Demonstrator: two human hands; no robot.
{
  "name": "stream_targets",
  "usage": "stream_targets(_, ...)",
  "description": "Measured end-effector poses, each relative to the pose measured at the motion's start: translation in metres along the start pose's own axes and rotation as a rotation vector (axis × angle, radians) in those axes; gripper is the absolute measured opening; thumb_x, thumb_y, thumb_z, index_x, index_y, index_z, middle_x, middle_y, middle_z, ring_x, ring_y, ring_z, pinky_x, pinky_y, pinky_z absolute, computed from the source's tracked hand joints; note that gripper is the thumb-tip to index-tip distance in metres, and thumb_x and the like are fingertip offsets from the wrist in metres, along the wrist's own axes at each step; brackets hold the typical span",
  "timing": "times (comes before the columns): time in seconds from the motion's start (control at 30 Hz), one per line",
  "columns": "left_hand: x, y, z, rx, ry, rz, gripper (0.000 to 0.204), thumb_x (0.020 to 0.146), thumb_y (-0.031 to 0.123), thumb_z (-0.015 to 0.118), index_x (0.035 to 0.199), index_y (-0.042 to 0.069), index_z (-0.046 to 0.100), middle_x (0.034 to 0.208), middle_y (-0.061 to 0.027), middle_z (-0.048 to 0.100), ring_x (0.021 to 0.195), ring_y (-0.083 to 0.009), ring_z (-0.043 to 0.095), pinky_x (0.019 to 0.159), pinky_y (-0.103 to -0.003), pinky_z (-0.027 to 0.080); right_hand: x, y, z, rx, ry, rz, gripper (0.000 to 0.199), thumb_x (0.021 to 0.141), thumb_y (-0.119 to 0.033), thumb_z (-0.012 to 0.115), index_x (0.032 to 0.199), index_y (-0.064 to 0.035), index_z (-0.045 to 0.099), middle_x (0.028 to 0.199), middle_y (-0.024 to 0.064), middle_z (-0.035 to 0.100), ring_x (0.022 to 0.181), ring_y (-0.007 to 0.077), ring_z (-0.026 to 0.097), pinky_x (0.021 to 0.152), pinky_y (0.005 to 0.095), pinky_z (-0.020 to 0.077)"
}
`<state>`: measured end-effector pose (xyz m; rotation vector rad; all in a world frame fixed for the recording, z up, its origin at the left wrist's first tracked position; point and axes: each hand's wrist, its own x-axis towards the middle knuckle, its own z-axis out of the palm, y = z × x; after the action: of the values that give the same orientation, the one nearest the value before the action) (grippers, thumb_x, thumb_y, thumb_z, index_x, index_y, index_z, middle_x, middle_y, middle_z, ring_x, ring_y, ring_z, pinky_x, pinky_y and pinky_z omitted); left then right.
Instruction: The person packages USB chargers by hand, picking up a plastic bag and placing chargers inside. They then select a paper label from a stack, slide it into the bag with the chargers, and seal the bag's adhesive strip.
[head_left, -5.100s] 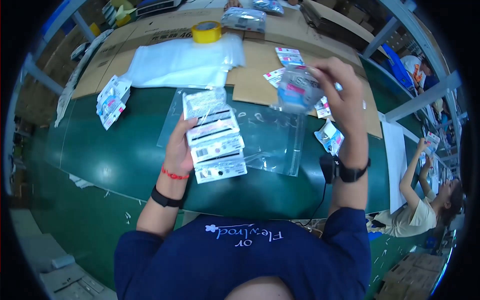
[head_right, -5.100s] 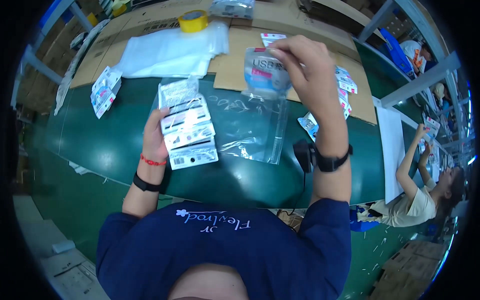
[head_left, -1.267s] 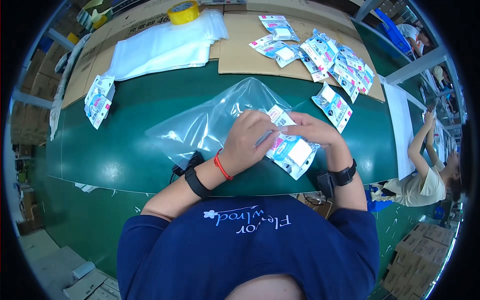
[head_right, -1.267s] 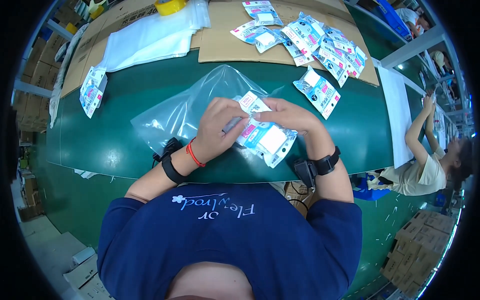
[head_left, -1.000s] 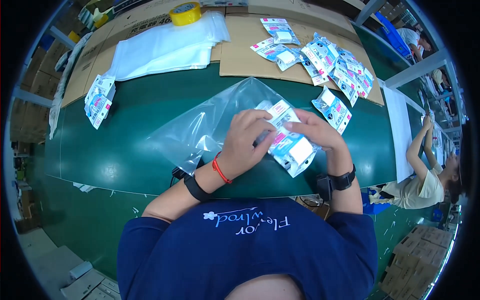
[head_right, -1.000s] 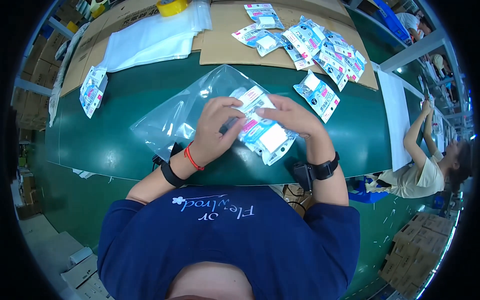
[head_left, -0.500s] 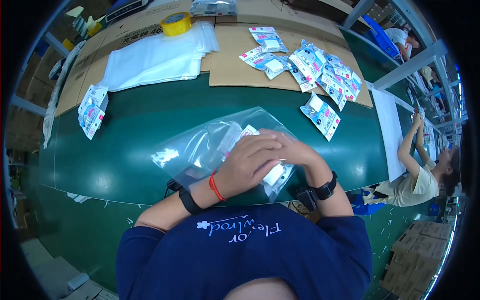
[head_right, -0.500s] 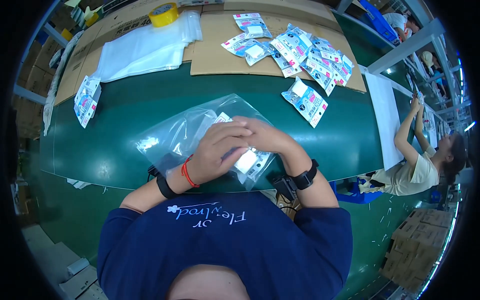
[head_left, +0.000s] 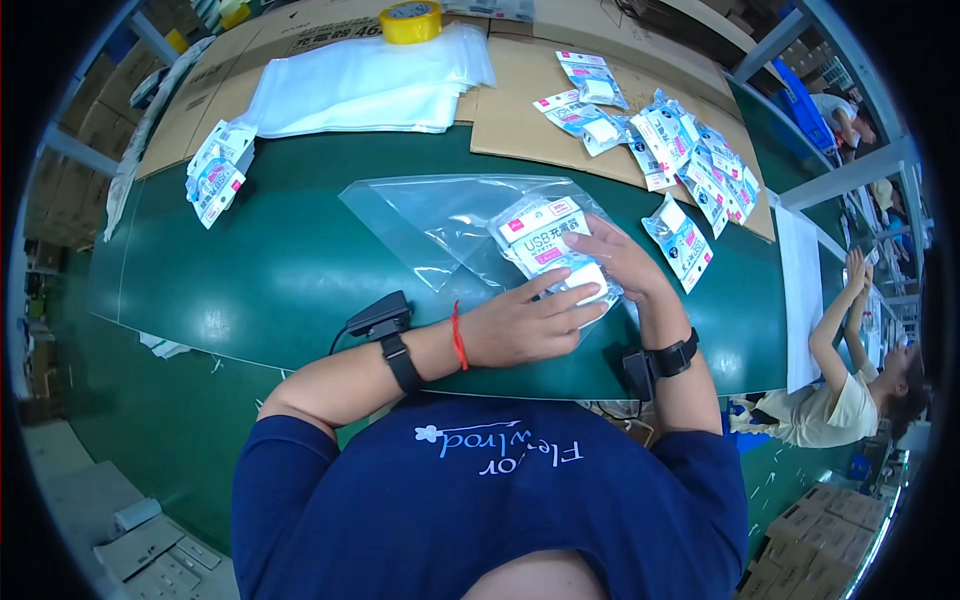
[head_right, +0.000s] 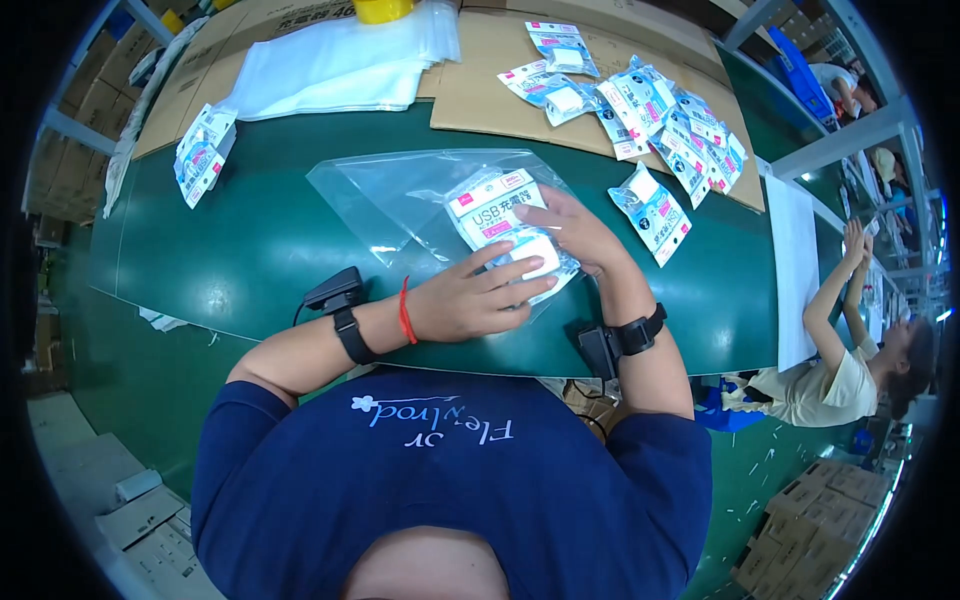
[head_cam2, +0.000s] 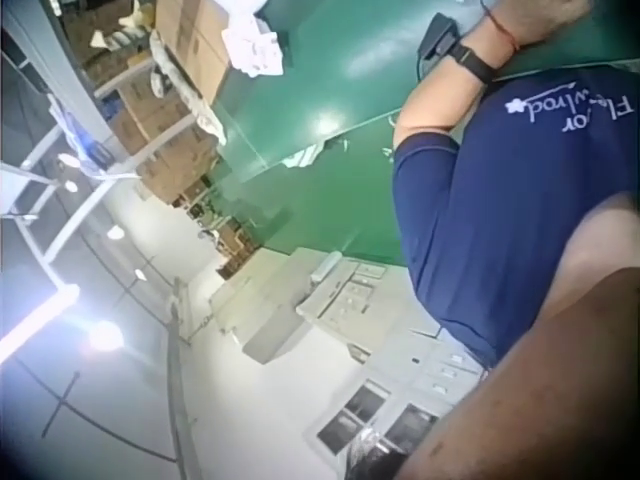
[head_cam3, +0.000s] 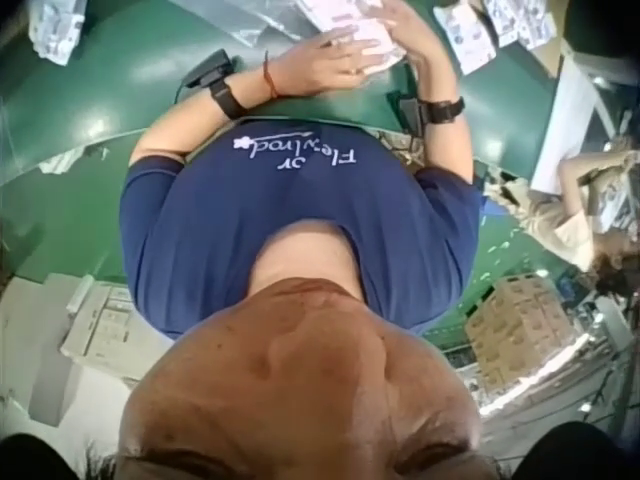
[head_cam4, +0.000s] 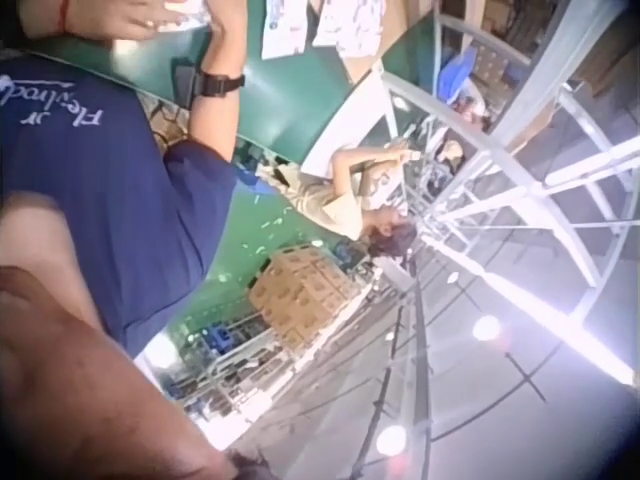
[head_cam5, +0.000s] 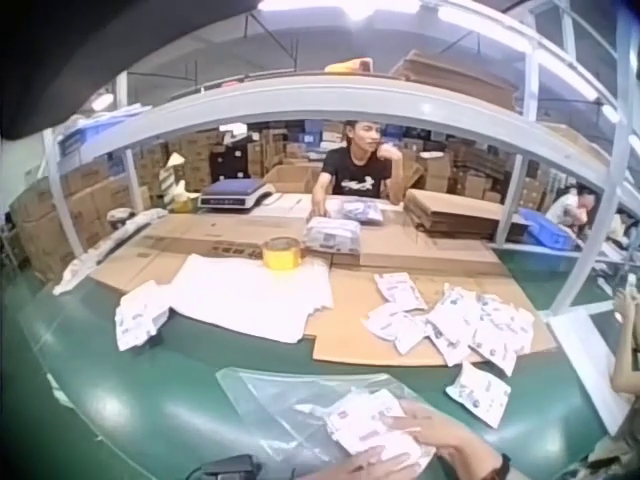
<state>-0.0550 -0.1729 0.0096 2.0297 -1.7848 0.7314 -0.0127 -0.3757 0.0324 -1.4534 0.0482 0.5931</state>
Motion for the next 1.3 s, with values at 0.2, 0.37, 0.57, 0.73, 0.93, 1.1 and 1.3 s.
stream_targets(0.2,0.018,0.022,0.013,-0.207,0.143,0.100,0.011,0.078,0.017,0.062,0.088,0.012,0.060,0.118,-0.0051,0.057,0.111,-0.0230,0.051,0.095,-0.038,0.039,0.026,0.025,0.012,0.052,0.166,-0.173,0.039,0.093,-0.025,0.059,0.123,-0.0003,0.052,0.108,0.0072,0.063,0.096,0.0136,0.059,0.084,0.0264,0.0474)
stream_targets(0.37,0.023,0.035,0.012,-0.304,0.207,0.182,0.014,0.076,0.015,0.061,0.088,0.009,0.061,0.108,-0.0059,0.057,0.096,-0.0196,0.053,0.075,-0.030,0.043,0.024,0.021,0.056,0.376,0.279,-0.275,0.041,0.093,-0.027,0.058,0.124,-0.0007,0.050,0.109,0.0075,0.062,0.096,0.0155,0.059,0.086,0.0280,0.0473)
stream_targets(0.57,0.023,0.029,-0.004,-0.352,0.213,0.091,0.013,0.076,0.015,0.060,0.086,0.007,0.059,0.091,-0.0039,0.054,0.082,-0.0161,0.054,0.064,-0.026,0.043,0.001,0.001,0.032,-0.143,0.023,0.122,0.053,0.093,-0.023,0.060,0.136,-0.0013,0.038,0.114,0.0113,0.059,0.094,0.0168,0.062,0.077,0.0293,0.0545)
stream_targets(0.73,0.024,0.035,0.005,-0.416,0.178,0.164,0.012,0.077,0.016,0.060,0.084,0.007,0.056,0.079,-0.0021,0.048,0.070,-0.0143,0.051,0.057,-0.025,0.042,0.014,0.012,0.059,0.055,0.018,0.085,0.065,0.091,-0.018,0.063,0.141,-0.0006,0.026,0.111,0.0152,0.059,0.091,0.0195,0.064,0.073,0.0285,0.0563)
stream_targets(0.93,0.033,0.041,0.004,-0.423,0.186,0.293,0.017,0.079,0.016,0.060,0.091,0.005,0.058,0.084,-0.0036,0.053,0.073,-0.0148,0.054,0.059,-0.025,0.045,0.066,0.021,0.091,0.196,0.104,-0.164,0.073,0.089,-0.016,0.064,0.144,-0.0007,0.019,0.109,0.0145,0.060,0.084,0.0221,0.066,0.073,0.0291,0.0563)
stream_targets(1.1,0.015,0.009,-0.034,-0.490,0.062,0.081,0.032,0.086,0.022,0.060,0.112,0.003,0.060,0.107,-0.0114,0.061,0.098,-0.0276,0.060,0.085,-0.037,0.048,0.055,0.015,0.089,0.016,0.121,-0.198,0.063,0.089,-0.018,0.065,0.139,0.0017,0.031,0.104,0.0139,0.062,0.084,0.0213,0.066,0.073,0.0290,0.0558)
stream_targets(1.3,-0.057,-0.090,-0.045,0.126,0.390,-0.888,0.041,0.088,0.022,0.059,0.121,-0.002,0.055,0.125,-0.0236,0.053,0.111,-0.0410,0.053,0.097,-0.044,0.040,0.046,0.011,0.069,0.007,-0.016,0.015,0.034,0.090,-0.021,0.064,0.113,0.0037,0.058,0.090,0.0110,0.065,0.077,0.0169,0.066,0.066,0.0257,0.0543)
